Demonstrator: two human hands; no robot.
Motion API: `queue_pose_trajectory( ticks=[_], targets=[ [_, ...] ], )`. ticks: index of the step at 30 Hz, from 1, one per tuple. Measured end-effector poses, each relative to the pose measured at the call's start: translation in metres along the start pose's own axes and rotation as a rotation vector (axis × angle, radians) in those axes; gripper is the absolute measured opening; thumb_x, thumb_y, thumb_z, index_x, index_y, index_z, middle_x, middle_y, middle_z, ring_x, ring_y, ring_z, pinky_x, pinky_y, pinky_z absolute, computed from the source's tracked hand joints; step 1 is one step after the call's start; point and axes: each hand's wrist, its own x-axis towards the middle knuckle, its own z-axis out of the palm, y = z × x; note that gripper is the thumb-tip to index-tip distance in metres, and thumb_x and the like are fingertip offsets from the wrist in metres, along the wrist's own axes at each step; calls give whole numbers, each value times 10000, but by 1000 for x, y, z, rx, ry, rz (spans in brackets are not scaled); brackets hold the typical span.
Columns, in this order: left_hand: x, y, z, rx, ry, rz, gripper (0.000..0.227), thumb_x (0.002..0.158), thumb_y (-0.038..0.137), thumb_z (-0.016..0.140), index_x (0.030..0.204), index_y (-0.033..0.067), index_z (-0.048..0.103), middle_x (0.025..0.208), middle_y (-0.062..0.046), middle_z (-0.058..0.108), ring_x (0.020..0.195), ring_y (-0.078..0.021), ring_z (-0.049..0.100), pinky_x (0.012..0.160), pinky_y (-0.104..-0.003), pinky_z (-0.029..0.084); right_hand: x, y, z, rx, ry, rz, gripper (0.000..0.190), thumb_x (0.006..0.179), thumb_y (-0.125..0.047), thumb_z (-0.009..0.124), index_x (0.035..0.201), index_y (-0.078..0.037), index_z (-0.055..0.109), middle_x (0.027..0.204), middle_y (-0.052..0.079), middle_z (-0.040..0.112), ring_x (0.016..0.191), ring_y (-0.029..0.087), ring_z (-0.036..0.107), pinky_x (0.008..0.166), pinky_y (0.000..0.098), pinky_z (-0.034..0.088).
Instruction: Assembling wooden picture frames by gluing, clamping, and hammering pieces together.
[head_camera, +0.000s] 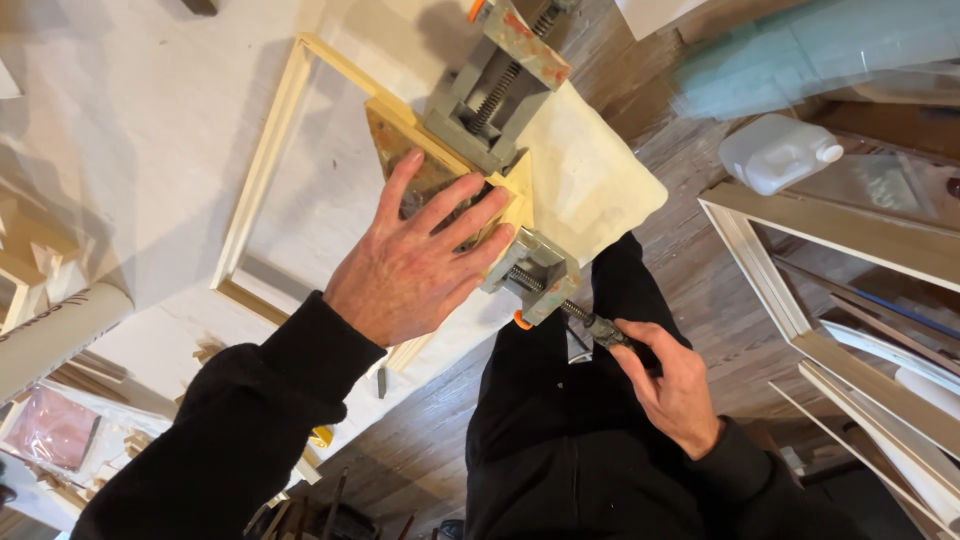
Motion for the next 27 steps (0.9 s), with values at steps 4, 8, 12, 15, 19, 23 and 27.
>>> queue_pose_trajectory(
  ticks=[4, 8, 12, 15, 19, 23, 27],
  targets=[
    [-2, 0, 0, 3, -7, -4, 458, 952, 373, 680, 1351, 156, 632, 1524, -47, 500, 1447, -255, 390, 1219, -661, 198, -18, 37, 14, 473, -90, 530, 266, 1028, -205, 627, 1201, -12, 690, 871, 41, 687, 696, 80, 521, 609, 227, 447],
    [5, -5, -3, 9, -19, 4, 456, 935, 370, 692, 1334, 156, 634, 1515, -43, 502, 1433, -250, 398, 1214, -660, 203, 2, 39, 7, 841, -250, 826, 299, 1025, -269, 548, 1128, -36, 703, 792, -16, 642, 584, 24, 405, 512, 169, 324],
    [3, -4, -3, 11, -32, 7, 463, 933, 373, 701, 1335, 153, 635, 1512, -48, 505, 1436, -255, 398, 1215, -659, 203, -26, 83, 12, 1128, -298, 811, 275, 1151, -247, 596, 984, -30, 626, 771, -75, 505, 602, 28, 388, 832, 222, 551],
    [1, -3, -3, -18, -23, 10, 481, 909, 378, 703, 1327, 151, 635, 1510, -52, 505, 1437, -262, 396, 1206, -664, 201, -4, 66, 1, 973, -442, 831, 406, 1124, -329, 533, 920, -7, 673, 741, 0, 625, 547, 20, 409, 473, 192, 335],
    [1, -3, 5, -11, -2, 3, 478, 910, 380, 706, 1330, 162, 635, 1513, -46, 505, 1446, -256, 389, 1215, -662, 193, 6, 25, 4, 589, -352, 646, 414, 1073, -324, 498, 929, -3, 715, 773, 17, 730, 555, 60, 543, 509, 251, 436],
    [0, -5, 22, 9, 49, 0, 504, 907, 413, 713, 1330, 147, 644, 1460, -129, 517, 1441, -274, 389, 1220, -670, 165, 33, -34, 0, 48, -252, 391, 362, 945, -300, 603, 1205, -52, 654, 747, 73, 707, 557, 180, 600, 543, 320, 506],
    [0, 0, 29, 9, 118, -22, 476, 900, 404, 729, 1290, 134, 677, 1371, -137, 551, 1429, -261, 418, 1240, -663, 150, 32, -43, 7, -259, -226, 288, 391, 925, -305, 695, 1221, -57, 637, 708, 191, 665, 641, 360, 670, 590, 428, 521]
  ],
)
